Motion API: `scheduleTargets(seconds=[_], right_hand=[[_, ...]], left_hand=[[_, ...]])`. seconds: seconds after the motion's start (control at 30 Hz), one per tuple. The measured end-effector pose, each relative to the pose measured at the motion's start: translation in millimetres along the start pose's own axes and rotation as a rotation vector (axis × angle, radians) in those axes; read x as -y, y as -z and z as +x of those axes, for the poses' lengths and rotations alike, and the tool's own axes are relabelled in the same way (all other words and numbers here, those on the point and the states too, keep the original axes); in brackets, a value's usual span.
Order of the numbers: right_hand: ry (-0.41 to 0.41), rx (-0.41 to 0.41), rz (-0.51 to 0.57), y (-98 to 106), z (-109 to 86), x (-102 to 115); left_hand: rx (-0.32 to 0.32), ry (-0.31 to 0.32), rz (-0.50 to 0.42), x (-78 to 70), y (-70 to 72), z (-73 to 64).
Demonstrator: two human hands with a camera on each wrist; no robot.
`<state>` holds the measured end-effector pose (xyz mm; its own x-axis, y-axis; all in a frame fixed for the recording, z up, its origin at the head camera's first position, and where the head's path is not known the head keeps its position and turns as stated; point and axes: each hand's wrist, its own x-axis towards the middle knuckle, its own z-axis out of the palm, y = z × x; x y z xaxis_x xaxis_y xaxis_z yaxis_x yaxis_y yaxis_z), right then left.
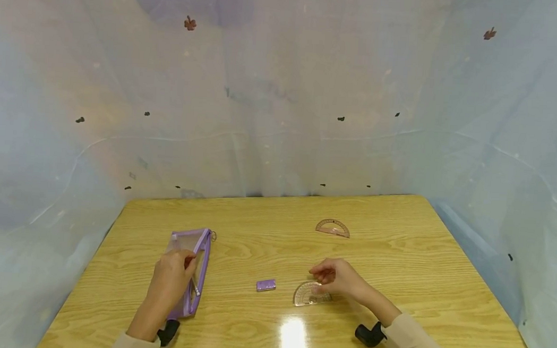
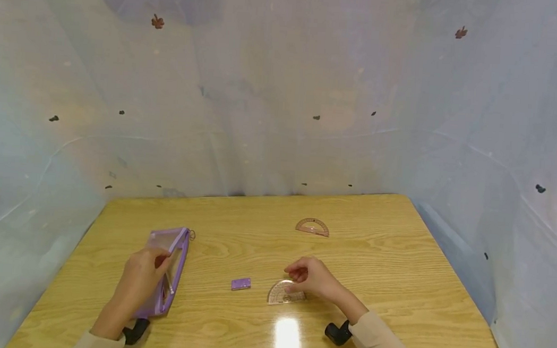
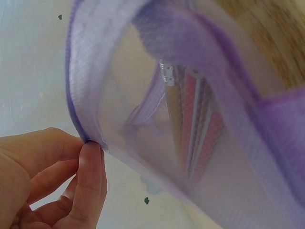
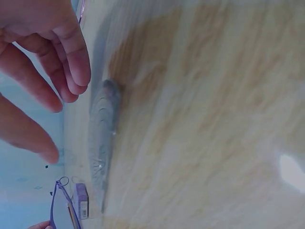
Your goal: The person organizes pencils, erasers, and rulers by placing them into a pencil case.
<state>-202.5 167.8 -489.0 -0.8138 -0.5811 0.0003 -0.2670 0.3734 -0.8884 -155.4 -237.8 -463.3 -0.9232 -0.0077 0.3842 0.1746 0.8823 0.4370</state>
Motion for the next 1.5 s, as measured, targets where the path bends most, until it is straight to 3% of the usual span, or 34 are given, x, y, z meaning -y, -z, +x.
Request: scheduleTargets(seconds=[0.57, 0.97, 1.5], right_hand=[[0.058, -0.005, -0.136, 0.2, -3.3, -4.9], [0.041, 0.017, -0.243, -5.3, -4.7, 3.3], [0.068, 0.006, -0.264, -6.4, -4.9, 1.7]], left_hand=[[0.004, -0.018, 0.01, -0.1, 2.6, 4.8], [0.009, -0.006, 0.007, -0.8, 1.5, 2.7], [0.011, 0.012, 0.012, -0.1, 0.2, 1.5]])
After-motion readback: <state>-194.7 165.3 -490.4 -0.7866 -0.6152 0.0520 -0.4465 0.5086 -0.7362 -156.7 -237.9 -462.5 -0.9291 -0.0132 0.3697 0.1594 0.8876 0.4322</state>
